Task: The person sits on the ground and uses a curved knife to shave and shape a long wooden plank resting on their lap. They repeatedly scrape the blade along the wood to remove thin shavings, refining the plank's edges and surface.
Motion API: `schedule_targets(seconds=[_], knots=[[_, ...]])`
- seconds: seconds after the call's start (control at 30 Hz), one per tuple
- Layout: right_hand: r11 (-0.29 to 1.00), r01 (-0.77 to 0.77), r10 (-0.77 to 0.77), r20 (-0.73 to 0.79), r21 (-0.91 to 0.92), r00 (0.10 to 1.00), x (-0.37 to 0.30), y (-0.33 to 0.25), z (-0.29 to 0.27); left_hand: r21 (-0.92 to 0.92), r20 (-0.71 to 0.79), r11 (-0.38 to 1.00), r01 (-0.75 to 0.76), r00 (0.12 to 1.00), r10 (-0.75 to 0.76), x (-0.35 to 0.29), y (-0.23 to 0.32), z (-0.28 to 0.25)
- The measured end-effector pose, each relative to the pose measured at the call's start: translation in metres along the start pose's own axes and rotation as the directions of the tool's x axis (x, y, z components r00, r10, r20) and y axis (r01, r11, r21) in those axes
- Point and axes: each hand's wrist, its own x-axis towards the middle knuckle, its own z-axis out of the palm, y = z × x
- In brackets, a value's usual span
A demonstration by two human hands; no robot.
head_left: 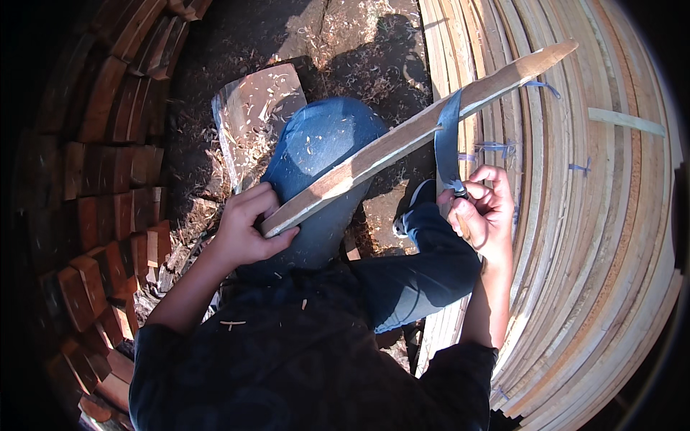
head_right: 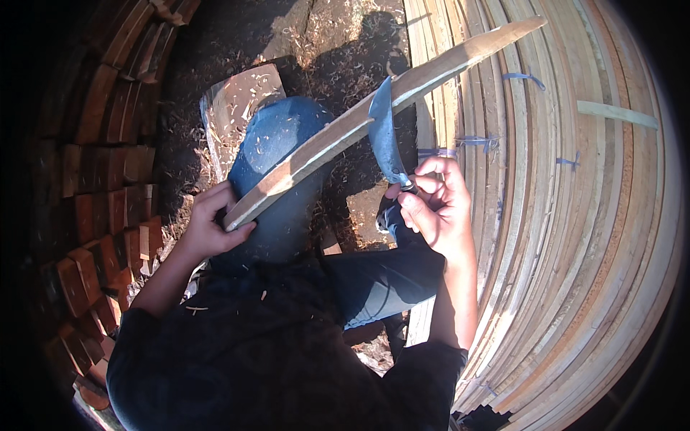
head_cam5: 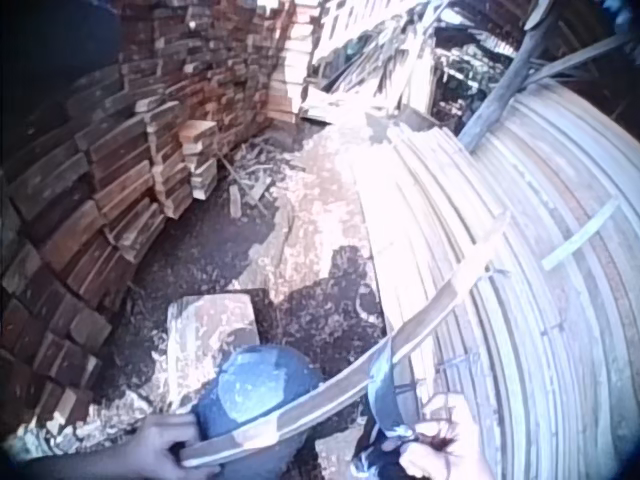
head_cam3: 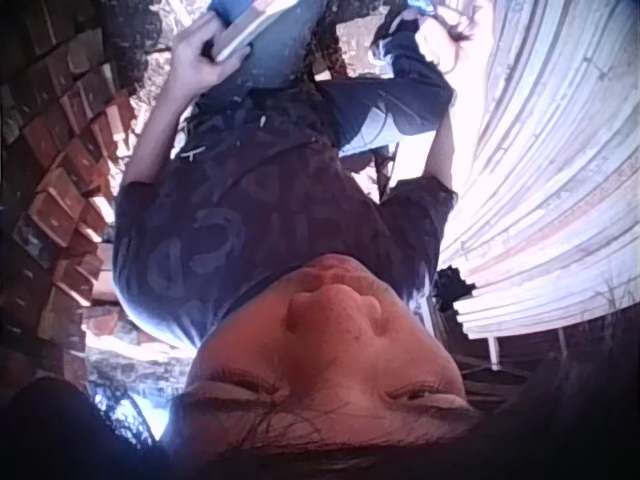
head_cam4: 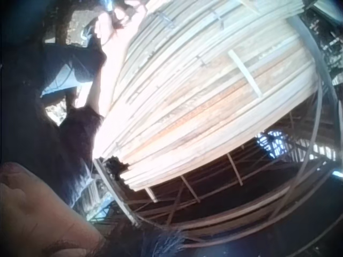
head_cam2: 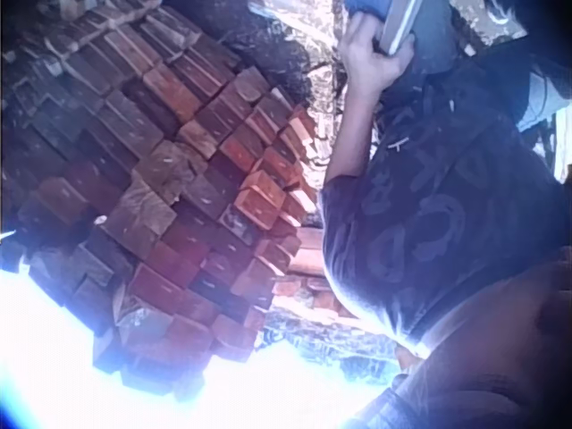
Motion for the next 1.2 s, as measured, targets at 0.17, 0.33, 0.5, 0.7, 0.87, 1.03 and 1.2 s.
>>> schedule_targets(seconds=[0.17, 0.33, 0.5, 0.7, 0.87, 1.03, 1.2], knots=[[0.982, -0.144, 0.14, 0.037, 0.123, 0.989, 0.004, 0.001, 0.001, -0.006, 0.013, 0.999, 0.039, 0.999, -0.039, 0.0, 0.001, 0.0], [0.936, -0.094, 0.064, 0.099, 0.338, 0.993, 0.001, 0.009, 0.0, -0.014, 0.016, 0.999, 0.035, 0.999, -0.035, 0.0, -0.001, 0.0], [0.983, 0.136, -0.154, -0.145, -0.123, 0.977, 0.01, -0.004, 0.003, -0.018, 0.011, 1.0, 0.026, 1.0, -0.026, 0.0, -0.001, 0.0], [0.989, 0.135, -0.145, -0.224, -0.058, 0.964, 0.009, -0.024, 0.0, -0.012, 0.003, 1.0, 0.023, 1.0, -0.023, -0.001, -0.003, 0.002], [0.989, -0.001, 0.002, 0.008, -0.149, 1.0, 0.004, -0.022, -0.012, -0.006, 0.004, 1.0, 0.021, 1.0, -0.021, -0.001, -0.002, 0.002], [0.983, -0.113, 0.117, 0.021, -0.147, 0.993, 0.005, -0.015, 0.0, -0.015, 0.023, 1.0, 0.028, 0.999, -0.027, 0.002, 0.0, 0.001], [0.991, 0.123, -0.13, -0.184, -0.049, 0.974, 0.013, -0.014, 0.002, 0.004, 0.016, 1.0, 0.031, 0.999, -0.031, -0.001, -0.003, 0.002]])
